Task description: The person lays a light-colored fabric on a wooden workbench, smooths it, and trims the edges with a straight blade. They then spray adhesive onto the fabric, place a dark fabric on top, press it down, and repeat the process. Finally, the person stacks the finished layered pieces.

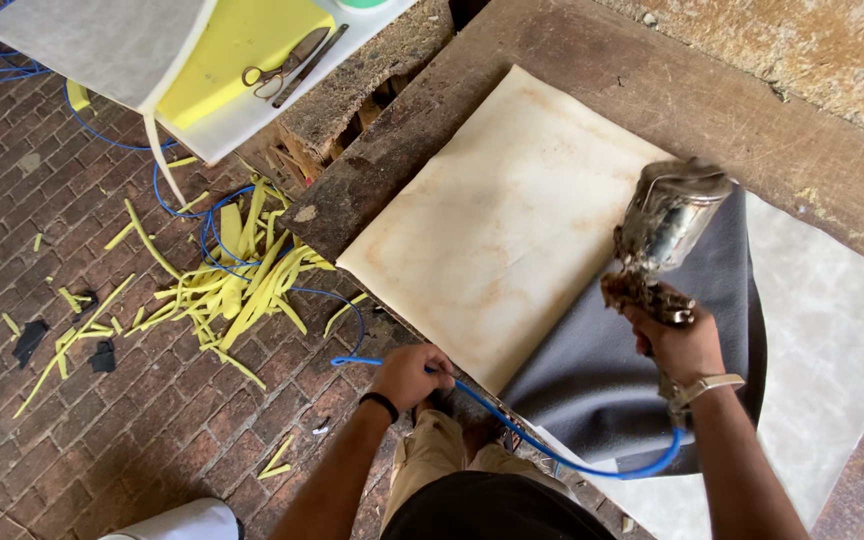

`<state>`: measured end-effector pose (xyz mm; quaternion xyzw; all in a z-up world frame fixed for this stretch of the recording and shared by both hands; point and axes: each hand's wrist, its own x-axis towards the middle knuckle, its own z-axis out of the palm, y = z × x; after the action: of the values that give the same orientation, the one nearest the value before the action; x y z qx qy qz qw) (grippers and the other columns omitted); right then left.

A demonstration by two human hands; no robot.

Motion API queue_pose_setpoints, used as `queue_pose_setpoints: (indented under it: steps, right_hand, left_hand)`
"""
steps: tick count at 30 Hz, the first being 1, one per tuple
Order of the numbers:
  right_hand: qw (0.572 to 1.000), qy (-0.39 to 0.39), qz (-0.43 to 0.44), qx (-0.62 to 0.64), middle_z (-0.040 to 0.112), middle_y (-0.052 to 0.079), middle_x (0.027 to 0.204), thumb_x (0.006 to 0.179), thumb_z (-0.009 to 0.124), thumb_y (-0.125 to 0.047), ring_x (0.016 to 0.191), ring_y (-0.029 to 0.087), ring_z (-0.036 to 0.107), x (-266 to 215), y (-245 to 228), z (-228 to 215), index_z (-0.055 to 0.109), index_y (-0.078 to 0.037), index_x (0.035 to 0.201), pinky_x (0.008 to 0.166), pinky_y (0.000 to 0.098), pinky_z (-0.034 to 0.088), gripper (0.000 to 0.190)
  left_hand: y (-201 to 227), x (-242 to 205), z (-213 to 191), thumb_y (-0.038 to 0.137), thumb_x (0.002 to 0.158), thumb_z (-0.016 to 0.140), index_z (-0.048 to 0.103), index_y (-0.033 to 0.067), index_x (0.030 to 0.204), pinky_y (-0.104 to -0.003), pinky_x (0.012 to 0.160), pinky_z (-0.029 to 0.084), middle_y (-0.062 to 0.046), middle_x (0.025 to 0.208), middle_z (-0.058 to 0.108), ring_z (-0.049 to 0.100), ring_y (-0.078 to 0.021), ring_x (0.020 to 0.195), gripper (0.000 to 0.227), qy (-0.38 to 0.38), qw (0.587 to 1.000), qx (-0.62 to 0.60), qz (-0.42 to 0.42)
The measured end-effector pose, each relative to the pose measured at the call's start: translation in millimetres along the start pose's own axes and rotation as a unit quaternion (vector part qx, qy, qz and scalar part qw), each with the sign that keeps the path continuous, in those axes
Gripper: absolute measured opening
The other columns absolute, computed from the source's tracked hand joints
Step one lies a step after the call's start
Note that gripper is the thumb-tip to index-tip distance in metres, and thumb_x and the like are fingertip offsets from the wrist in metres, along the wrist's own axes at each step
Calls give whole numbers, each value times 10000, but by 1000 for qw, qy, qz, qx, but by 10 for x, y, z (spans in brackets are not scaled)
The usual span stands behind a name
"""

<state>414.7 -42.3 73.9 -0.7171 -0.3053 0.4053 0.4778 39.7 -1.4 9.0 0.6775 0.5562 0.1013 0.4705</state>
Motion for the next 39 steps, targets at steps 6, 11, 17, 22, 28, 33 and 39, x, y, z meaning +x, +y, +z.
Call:
queue_pose_setpoints:
  steps: [6, 11, 17, 22, 28, 33, 39]
  right_hand:
    - [996, 53, -45, 61, 661, 47, 743, 911, 751, -58, 564, 113, 586, 80, 141, 13, 698, 30, 1164, 496, 292, 476, 273]
    - [991, 84, -81, 58, 668, 34, 725, 904, 733, -50, 547, 106, 600, 406, -126, 47, 695, -23, 1126, 494, 289, 496, 227]
    - [994, 33, -90, 54, 699, 65, 770, 908, 757, -86, 556, 119, 636, 721, -492, 224, 644, 48, 1272, 506, 289, 535, 404]
    - [987, 91, -124, 52, 707, 52, 806, 895, 774, -111, 591, 90, 634, 982, -795, 497, 528, -31, 1465, 519, 268, 527, 626]
    - [987, 137, -81, 16, 718, 50, 817, 915, 771, -142, 582, 101, 621, 894, -888, 526, 621, -89, 1424, 515, 279, 510, 533]
    - [976, 215, -36, -17, 705, 40, 779, 925, 770, -144, 560, 118, 628, 695, -848, 552, 690, -50, 1195, 495, 289, 522, 297]
    - [976, 216, 8, 12, 665, 52, 732, 931, 773, -114, 552, 141, 610, 382, -528, 896, 681, 29, 964, 483, 312, 504, 173]
  left_hand:
    - [-99, 36, -34, 174, 698, 878, 782, 107, 887, -348, 821, 601, -53, 907, 806, 784, -206, 899, 223, 24, 1000, -1, 13]
    - [-194, 70, -134, 174, 710, 883, 760, 94, 949, -386, 839, 581, -73, 933, 800, 760, -237, 955, 280, 64, 998, 9, 25]
    - [-154, 57, -186, 206, 712, 880, 746, 138, 1050, -401, 833, 581, -74, 980, 786, 744, -237, 973, 369, 90, 995, 30, -2]
    - [-232, 59, -437, 196, 748, 865, 751, 132, 1057, -400, 820, 583, -69, 956, 794, 751, -230, 938, 336, 108, 994, 5, -2]
    - [-259, 254, -649, 189, 801, 835, 743, 107, 1049, -379, 800, 585, -64, 948, 790, 748, -201, 920, 278, 64, 998, -23, 17]
    - [-342, 492, -967, 205, 803, 834, 740, 120, 1069, -371, 801, 576, -77, 922, 798, 755, -204, 892, 294, 6, 999, -19, 28]
    - [-579, 695, -1394, 185, 783, 859, 740, 99, 1046, -381, 785, 578, -63, 920, 772, 734, -207, 895, 301, -11, 997, -6, 73]
